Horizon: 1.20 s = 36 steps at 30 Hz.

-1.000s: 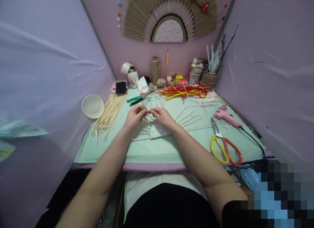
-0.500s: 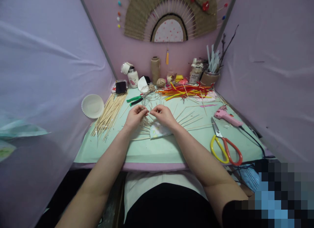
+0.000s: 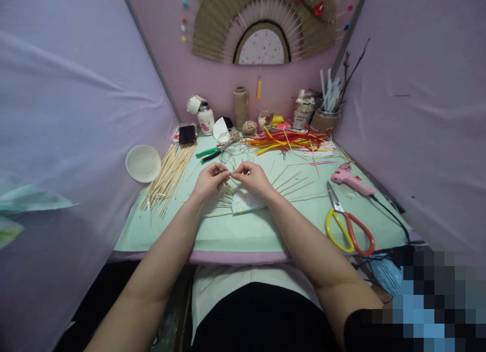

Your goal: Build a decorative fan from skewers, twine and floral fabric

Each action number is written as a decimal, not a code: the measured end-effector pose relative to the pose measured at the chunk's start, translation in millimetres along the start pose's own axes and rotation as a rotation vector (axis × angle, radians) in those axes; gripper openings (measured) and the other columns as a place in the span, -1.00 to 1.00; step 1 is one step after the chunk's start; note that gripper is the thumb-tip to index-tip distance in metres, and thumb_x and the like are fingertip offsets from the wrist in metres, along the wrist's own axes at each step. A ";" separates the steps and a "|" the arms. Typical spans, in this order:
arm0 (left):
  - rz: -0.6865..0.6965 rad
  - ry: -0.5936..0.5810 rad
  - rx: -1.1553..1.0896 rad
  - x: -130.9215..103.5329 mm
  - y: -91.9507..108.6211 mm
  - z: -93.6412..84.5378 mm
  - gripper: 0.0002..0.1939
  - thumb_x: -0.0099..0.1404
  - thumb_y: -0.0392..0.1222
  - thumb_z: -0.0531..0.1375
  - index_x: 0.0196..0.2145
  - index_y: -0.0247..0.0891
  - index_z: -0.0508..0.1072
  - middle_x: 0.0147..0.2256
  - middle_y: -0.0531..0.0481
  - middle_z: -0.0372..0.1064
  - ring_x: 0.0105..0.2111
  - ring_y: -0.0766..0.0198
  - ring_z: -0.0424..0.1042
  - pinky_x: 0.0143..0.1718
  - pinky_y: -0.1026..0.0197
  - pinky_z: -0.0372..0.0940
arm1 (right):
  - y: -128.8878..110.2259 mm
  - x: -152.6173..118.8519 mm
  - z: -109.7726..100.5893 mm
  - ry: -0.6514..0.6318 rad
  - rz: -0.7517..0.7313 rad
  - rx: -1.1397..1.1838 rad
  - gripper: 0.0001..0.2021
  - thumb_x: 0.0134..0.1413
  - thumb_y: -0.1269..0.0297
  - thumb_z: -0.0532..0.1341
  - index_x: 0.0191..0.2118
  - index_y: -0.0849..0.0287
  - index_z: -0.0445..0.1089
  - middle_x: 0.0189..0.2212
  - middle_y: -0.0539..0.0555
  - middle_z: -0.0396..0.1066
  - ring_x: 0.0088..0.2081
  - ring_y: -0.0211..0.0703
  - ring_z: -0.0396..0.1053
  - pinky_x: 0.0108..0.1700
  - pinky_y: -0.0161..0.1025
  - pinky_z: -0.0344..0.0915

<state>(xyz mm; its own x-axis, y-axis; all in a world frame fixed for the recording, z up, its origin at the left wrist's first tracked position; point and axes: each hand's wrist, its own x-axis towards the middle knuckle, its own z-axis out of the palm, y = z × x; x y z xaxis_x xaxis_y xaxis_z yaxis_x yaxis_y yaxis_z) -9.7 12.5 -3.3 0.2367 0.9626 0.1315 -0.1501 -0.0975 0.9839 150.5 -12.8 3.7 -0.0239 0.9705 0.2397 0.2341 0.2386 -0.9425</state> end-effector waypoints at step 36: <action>0.226 0.100 0.092 -2.9 4.0 3.1 -0.76 0.11 -0.13 0.32 -0.38 -0.21 0.31 -0.44 0.09 0.23 -0.40 0.34 0.27 -0.29 0.27 0.22 | 0.4 -1.3 4.5 0.025 0.143 0.200 -0.72 -0.18 0.05 0.34 -0.54 0.19 0.40 -0.63 -0.05 0.33 -0.57 -0.35 0.05 -0.50 -0.30 -0.03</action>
<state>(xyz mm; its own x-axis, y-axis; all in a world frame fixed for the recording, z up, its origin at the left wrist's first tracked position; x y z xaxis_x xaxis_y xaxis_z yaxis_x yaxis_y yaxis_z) -8.0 8.5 0.6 0.1105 0.9334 0.3415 -0.0995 -0.3315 0.9382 146.2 -13.8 2.0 0.0201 0.9944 0.1037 0.0362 0.1030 -0.9940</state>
